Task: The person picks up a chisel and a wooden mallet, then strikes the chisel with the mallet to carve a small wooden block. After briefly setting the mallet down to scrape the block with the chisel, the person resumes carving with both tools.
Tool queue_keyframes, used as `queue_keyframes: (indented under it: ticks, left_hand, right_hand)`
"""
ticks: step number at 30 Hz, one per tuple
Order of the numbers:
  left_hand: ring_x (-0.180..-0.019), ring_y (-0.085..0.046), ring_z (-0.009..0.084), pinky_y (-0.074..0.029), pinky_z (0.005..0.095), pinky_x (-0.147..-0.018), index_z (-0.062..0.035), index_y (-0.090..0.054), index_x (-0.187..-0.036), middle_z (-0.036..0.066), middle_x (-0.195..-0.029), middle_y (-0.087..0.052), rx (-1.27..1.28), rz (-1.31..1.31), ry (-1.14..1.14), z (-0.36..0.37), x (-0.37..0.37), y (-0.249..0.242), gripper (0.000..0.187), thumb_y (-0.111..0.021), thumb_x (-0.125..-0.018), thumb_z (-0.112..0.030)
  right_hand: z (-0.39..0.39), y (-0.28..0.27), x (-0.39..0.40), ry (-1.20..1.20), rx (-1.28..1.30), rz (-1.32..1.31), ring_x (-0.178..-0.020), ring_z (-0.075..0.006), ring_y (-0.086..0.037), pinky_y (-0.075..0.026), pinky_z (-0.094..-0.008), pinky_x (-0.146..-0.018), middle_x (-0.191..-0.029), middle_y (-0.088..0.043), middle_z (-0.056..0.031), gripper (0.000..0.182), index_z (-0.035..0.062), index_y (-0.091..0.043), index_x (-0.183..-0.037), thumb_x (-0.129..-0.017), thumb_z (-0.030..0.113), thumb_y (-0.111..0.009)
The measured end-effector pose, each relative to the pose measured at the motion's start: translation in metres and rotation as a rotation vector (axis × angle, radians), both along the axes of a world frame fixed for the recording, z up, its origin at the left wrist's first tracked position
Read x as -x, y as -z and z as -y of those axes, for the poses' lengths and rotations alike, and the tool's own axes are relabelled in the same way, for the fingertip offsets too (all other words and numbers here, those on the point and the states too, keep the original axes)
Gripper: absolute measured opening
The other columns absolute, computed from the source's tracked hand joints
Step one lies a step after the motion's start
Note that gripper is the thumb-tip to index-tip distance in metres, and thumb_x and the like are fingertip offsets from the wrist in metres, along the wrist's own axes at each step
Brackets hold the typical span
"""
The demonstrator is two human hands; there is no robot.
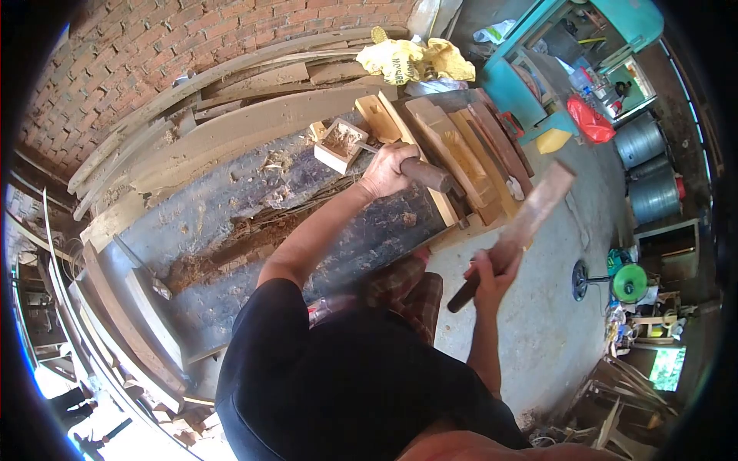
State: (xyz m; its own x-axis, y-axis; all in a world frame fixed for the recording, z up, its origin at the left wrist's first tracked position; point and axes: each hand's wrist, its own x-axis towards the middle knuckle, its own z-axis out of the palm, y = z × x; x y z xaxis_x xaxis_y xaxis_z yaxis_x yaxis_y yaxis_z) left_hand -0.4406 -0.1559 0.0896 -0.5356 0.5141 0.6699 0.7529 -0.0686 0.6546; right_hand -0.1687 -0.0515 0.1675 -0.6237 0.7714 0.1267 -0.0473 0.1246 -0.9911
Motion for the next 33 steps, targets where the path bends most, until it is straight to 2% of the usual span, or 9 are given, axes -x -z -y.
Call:
queue_keyframes:
  ticks: [5, 8, 9, 12, 16, 17, 21, 27, 33]
  left_hand:
    - [-0.076, -0.063, 0.0398, -0.050, 0.0444, -0.067, -0.0032, -0.057, -0.085, 0.017, -0.076, -0.062, 0.023, 0.100, 0.003, -0.001, 0.007, 0.002, 0.029, -0.075, -0.062, -0.005]
    - [-0.077, -0.065, 0.0354, -0.050, 0.0420, -0.067, -0.0028, -0.060, -0.089, 0.017, -0.078, -0.063, 0.045, 0.145, -0.048, -0.003, 0.008, -0.002, 0.028, -0.073, -0.063, -0.004]
    - [-0.076, -0.065, 0.0312, -0.051, 0.0400, -0.068, -0.0032, -0.061, -0.091, 0.015, -0.081, -0.064, 0.040, 0.154, -0.048, -0.003, 0.009, 0.001, 0.028, -0.070, -0.064, -0.002]
    - [-0.082, -0.068, 0.0311, -0.054, 0.0388, -0.074, 0.0013, -0.061, -0.106, 0.019, -0.088, -0.066, 0.068, 0.139, 0.094, -0.011, 0.031, 0.057, 0.042, -0.058, -0.065, 0.007]
    - [-0.080, -0.061, 0.0389, -0.049, 0.0419, -0.071, -0.0022, -0.063, -0.086, 0.017, -0.081, -0.062, 0.128, -0.055, 0.106, 0.014, 0.011, 0.025, 0.022, -0.061, -0.064, 0.000]
    - [-0.076, -0.060, 0.0390, -0.048, 0.0412, -0.069, -0.0013, -0.058, -0.078, 0.016, -0.077, -0.060, 0.165, -0.041, 0.173, 0.019, 0.008, 0.021, 0.016, -0.065, -0.064, 0.000]
    - [-0.073, -0.064, 0.0327, -0.050, 0.0392, -0.067, -0.0031, -0.060, -0.079, 0.013, -0.077, -0.063, 0.256, 0.101, 0.164, 0.043, 0.002, -0.016, 0.013, -0.063, -0.069, 0.005]
    - [-0.072, -0.067, 0.0259, -0.053, 0.0348, -0.071, -0.0003, -0.062, -0.089, 0.012, -0.075, -0.065, 0.004, -0.057, -0.142, 0.062, 0.024, -0.022, 0.021, -0.073, -0.071, 0.000]
    - [-0.086, -0.068, 0.0382, -0.054, 0.0448, -0.075, -0.0084, -0.066, -0.112, 0.021, -0.091, -0.069, 0.367, 0.046, -0.470, 0.113, 0.027, 0.015, 0.038, -0.072, -0.074, -0.010]
  right_hand:
    - [-0.029, -0.019, 0.008, -0.017, -0.383, -0.414, -0.068, -0.0170, -0.061, -0.051, -0.0281, -0.061, -0.092, -0.057, -0.0105, 0.055, -0.0025, -0.034, -0.130, -0.084, 0.000, -0.064]
    - [-0.042, 0.080, 0.020, -0.003, -0.355, -0.015, -0.066, -0.0166, -0.059, -0.051, -0.0350, -0.071, -0.082, -0.063, -0.0104, 0.037, -0.0041, -0.050, -0.113, -0.084, 0.012, -0.067]
    - [-0.025, 0.061, 0.039, -0.235, -0.703, 0.360, -0.077, -0.0198, -0.063, -0.052, -0.0364, -0.077, -0.091, -0.064, -0.0135, 0.055, -0.0068, -0.046, -0.122, -0.082, 0.020, -0.073]
    - [-0.003, 0.056, 0.036, -0.211, -0.462, 0.219, -0.100, -0.0228, -0.063, -0.050, -0.0377, -0.088, -0.107, -0.066, -0.0177, 0.081, -0.0076, -0.038, -0.134, -0.077, 0.032, -0.080]
    - [-0.003, 0.026, 0.014, -0.215, -0.267, 0.195, -0.111, -0.0301, -0.059, -0.046, -0.0396, -0.094, -0.119, -0.060, -0.0218, 0.076, -0.0017, -0.041, -0.136, -0.080, 0.033, -0.078]
    - [-0.008, 0.040, 0.011, -0.165, -0.478, 0.136, -0.087, -0.0216, -0.066, -0.052, -0.0344, -0.076, -0.106, -0.066, -0.0129, 0.079, -0.0006, -0.037, -0.139, -0.080, 0.030, -0.079]
    - [0.000, 0.059, -0.005, -0.208, -0.204, 0.161, -0.091, -0.0252, -0.065, -0.051, -0.0360, -0.079, -0.107, -0.063, -0.0195, 0.076, -0.0021, -0.040, -0.136, -0.081, 0.033, -0.078]
    - [0.017, 0.091, -0.024, -0.208, 0.089, 0.298, -0.049, -0.0117, -0.054, -0.045, -0.0261, -0.047, -0.087, -0.065, -0.0104, 0.082, -0.0029, -0.038, -0.137, -0.078, 0.035, -0.080]
    - [0.005, 0.150, -0.037, -0.279, -0.087, 0.529, -0.087, -0.0230, -0.062, -0.050, -0.0346, -0.079, -0.102, -0.064, -0.0161, 0.078, -0.0005, -0.045, -0.134, -0.074, 0.034, -0.082]
